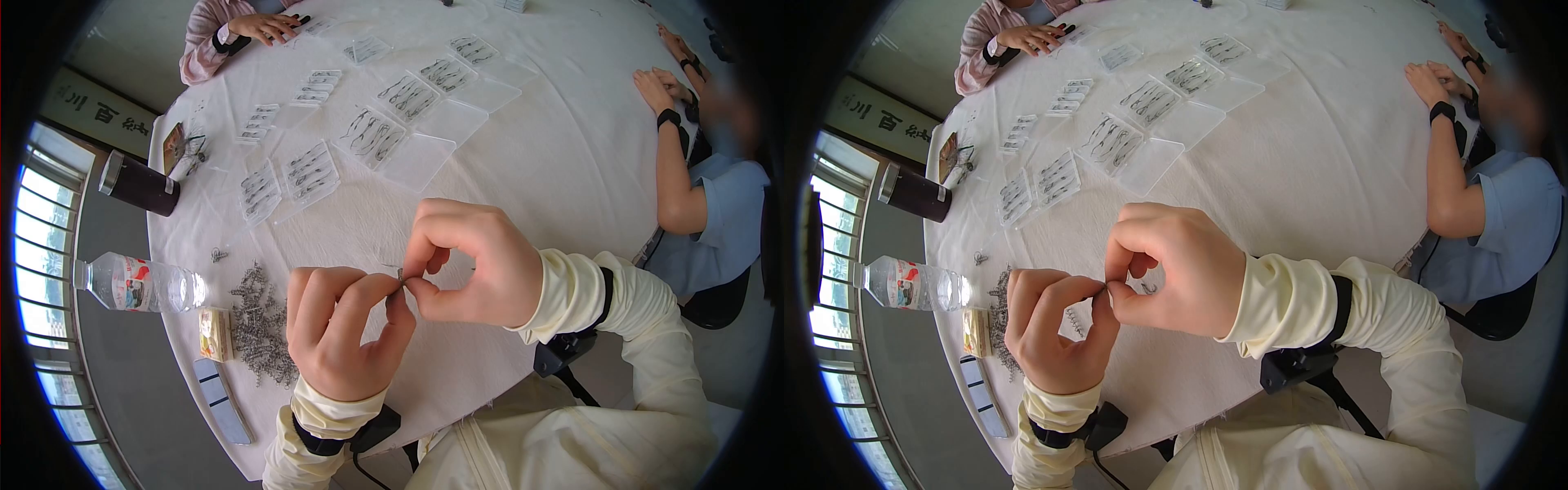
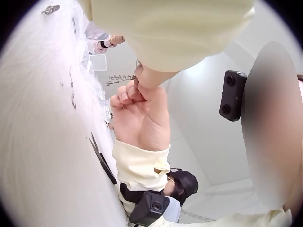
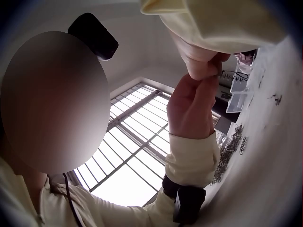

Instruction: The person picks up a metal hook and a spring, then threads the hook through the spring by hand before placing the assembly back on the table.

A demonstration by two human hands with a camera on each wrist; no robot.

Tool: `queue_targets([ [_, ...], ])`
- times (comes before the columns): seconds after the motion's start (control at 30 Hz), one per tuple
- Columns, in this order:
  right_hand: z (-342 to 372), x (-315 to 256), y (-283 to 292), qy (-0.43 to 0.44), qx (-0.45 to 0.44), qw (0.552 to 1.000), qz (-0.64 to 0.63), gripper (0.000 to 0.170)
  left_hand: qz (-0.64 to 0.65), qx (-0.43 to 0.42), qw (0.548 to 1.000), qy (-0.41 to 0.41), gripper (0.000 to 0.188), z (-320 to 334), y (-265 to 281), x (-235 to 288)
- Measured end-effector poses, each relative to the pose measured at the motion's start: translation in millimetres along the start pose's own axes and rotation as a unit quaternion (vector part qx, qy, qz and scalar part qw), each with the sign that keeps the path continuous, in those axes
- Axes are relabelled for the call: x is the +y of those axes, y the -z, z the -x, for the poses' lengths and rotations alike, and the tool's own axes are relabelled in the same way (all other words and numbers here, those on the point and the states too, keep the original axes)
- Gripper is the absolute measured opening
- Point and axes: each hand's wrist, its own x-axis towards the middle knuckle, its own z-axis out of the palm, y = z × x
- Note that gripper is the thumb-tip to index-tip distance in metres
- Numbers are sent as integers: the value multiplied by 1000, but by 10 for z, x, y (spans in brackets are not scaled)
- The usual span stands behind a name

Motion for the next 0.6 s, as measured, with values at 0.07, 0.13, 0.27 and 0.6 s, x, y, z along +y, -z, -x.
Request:
queue_targets([
  [0.07,-3,-2,6,4,-1,1000,5,13,0,-5,1000,-10,27,-9,7,-1],
  [0.13,-4,0,4,8,-3,1000,10,13,4,-6,1000,-10,27,-15,5,-2],
  [0.27,-1,0,-2,24,-3,1000,11,13,26,-19,999,13,26,-11,15,5],
  [0.6,-6,6,14,11,-5,1000,-2,12,17,-8,1000,12,26,-15,25,7],
])
